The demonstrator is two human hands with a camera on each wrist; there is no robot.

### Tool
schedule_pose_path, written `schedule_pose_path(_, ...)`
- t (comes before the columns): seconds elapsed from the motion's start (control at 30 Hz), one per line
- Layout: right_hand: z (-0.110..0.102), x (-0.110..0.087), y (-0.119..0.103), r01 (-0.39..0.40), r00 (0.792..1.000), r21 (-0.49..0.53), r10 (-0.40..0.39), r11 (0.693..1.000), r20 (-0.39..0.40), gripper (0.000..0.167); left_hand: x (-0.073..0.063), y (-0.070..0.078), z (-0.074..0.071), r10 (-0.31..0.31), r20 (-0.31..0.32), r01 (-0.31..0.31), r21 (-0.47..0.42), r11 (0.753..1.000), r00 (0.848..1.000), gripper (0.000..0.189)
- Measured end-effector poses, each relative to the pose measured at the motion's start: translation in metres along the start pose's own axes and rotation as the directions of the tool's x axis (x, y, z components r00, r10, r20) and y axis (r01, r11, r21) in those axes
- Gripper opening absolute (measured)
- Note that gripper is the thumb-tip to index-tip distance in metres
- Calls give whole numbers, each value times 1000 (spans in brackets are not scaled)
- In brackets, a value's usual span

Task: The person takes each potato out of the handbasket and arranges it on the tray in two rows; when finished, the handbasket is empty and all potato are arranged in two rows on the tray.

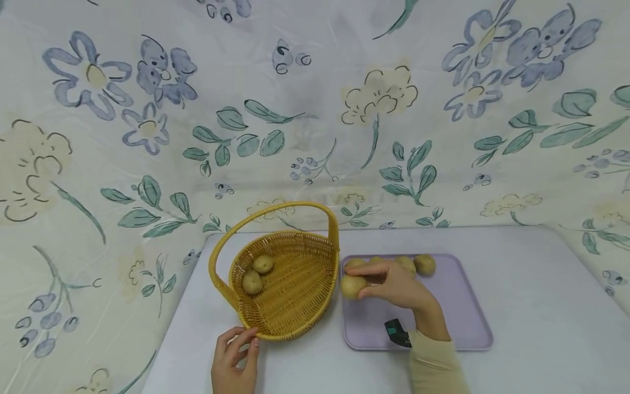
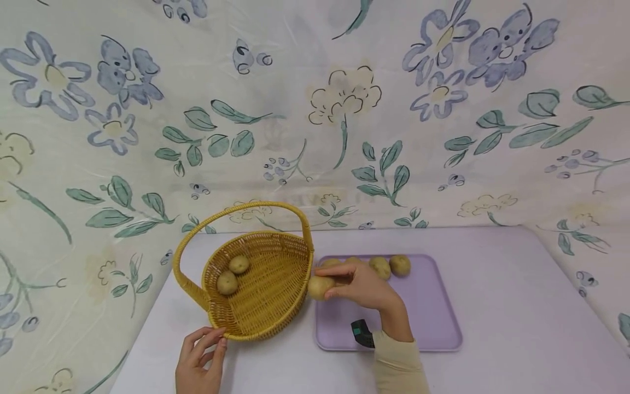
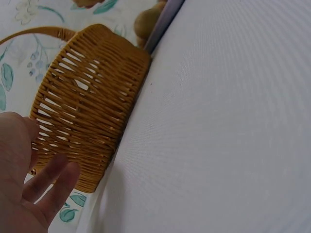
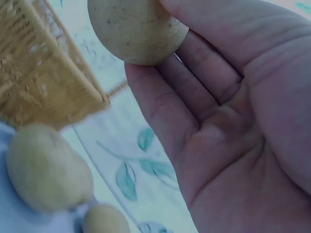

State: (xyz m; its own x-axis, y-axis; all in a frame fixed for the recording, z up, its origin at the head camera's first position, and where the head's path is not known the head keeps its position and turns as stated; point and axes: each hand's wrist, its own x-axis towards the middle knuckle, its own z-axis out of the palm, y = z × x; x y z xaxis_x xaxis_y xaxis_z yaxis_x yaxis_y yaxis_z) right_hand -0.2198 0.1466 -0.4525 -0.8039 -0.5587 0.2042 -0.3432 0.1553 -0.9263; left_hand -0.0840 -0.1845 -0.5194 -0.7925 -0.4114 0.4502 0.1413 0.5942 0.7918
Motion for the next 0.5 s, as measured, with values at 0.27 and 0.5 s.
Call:
schedule_pose_path(0.27, -18, -24, 9, -82, 991, -72, 74, 994, -116, 46, 0, -2, 1, -8, 1, 8, -6, 1000, 1000, 27)
schedule_pose_path(0.5, -26, -40, 18, -228, 960, -142, 197, 963, -200, 47, -1, -2, -1, -15, -2, 15, 1, 1000, 1000, 26)
